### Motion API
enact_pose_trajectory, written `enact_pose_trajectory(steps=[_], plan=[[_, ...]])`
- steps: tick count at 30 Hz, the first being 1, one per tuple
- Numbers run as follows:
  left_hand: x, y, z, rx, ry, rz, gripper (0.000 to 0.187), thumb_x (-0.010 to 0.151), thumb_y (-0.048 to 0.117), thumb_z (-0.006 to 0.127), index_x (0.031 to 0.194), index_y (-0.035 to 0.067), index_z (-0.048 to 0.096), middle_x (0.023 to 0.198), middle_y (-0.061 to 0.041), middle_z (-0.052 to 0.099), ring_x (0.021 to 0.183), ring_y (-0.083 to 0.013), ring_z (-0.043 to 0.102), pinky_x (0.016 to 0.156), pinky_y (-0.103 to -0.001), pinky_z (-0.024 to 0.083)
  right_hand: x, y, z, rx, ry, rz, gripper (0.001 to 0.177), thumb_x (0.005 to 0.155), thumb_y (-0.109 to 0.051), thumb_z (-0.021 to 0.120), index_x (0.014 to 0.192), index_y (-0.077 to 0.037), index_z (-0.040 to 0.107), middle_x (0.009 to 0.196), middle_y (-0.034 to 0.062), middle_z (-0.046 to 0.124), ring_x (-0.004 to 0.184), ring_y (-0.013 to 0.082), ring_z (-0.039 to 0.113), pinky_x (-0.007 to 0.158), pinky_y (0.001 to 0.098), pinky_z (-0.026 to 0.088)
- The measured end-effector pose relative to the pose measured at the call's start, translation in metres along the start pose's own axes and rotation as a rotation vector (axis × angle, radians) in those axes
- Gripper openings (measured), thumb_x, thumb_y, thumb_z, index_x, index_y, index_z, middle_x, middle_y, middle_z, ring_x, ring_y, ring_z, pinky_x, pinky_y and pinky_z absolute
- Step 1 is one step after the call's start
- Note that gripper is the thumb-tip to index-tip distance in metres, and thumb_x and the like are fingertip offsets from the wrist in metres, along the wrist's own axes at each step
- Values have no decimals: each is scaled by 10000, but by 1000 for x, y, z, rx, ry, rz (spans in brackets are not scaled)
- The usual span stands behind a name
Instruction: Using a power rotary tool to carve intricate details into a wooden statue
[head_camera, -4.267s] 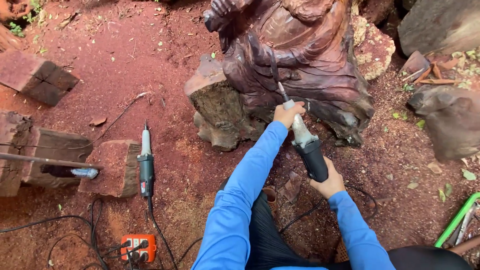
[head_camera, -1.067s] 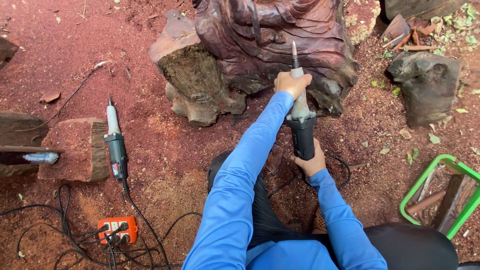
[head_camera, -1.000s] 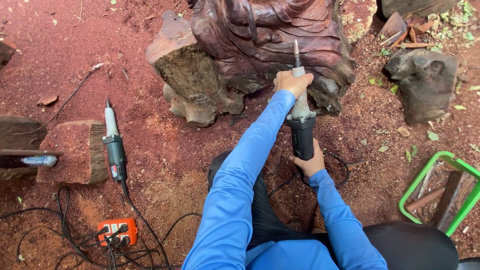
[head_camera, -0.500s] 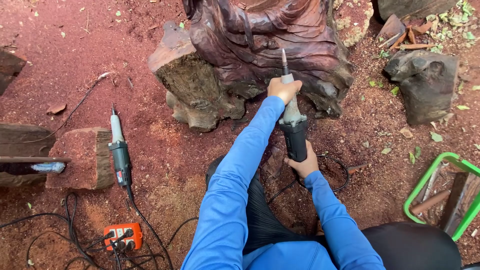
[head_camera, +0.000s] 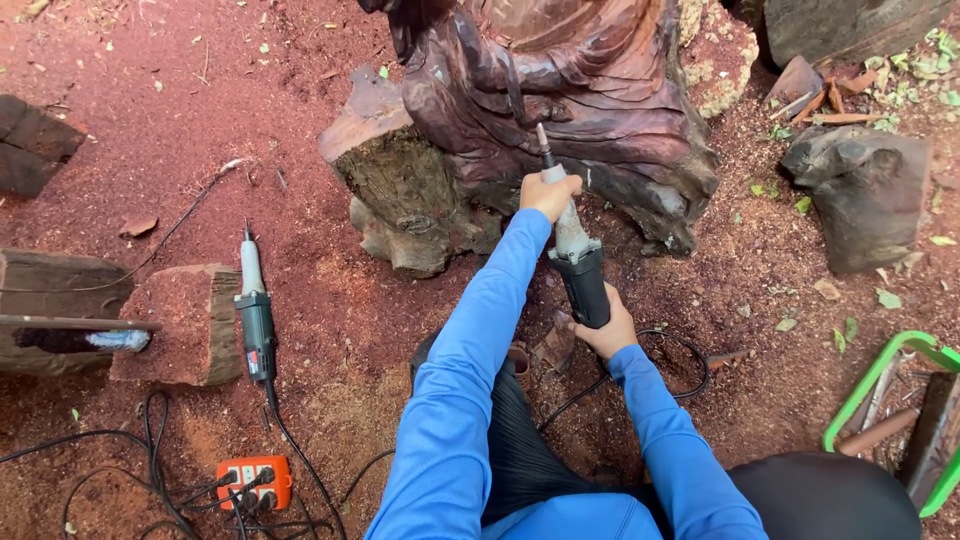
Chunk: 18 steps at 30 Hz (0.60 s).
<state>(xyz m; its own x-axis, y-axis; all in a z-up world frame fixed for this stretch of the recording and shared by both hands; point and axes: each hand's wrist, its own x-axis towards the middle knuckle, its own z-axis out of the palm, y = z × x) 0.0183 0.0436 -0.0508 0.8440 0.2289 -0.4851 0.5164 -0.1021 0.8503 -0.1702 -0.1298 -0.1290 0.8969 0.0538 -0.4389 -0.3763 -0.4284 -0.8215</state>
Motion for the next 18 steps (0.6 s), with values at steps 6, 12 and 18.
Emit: enact_pose_trajectory(steps=[6,12,18], plan=[[16,-12,-1,-17,31,3,378,581,244,785,886,23,748,853,-136,663,895,-279,668,854,-436,526,-1,-15,-4,-51,-4,47,1037,578,-349,958,1492,-350,467,1258,231,678,1156,433,663,914,559,532],[1,-9,36,25,-45,10,308,612,238,787,855,53,752,851,-121,688,869,-273,678,835,-438,537,-11,25,-6,65,69,0,984,602,-306,958,1470,-285,494,1225,255,669,1095,456,664,857,587,515],[-42,32,63,159,-132,2,480,631,319,801,1007,28,736,977,-155,720,1010,-330,712,905,-493,548,-24,60,-10,182,136,-71,974,600,-282,967,1452,-242,498,1192,260,649,1050,433,644,797,593,491]])
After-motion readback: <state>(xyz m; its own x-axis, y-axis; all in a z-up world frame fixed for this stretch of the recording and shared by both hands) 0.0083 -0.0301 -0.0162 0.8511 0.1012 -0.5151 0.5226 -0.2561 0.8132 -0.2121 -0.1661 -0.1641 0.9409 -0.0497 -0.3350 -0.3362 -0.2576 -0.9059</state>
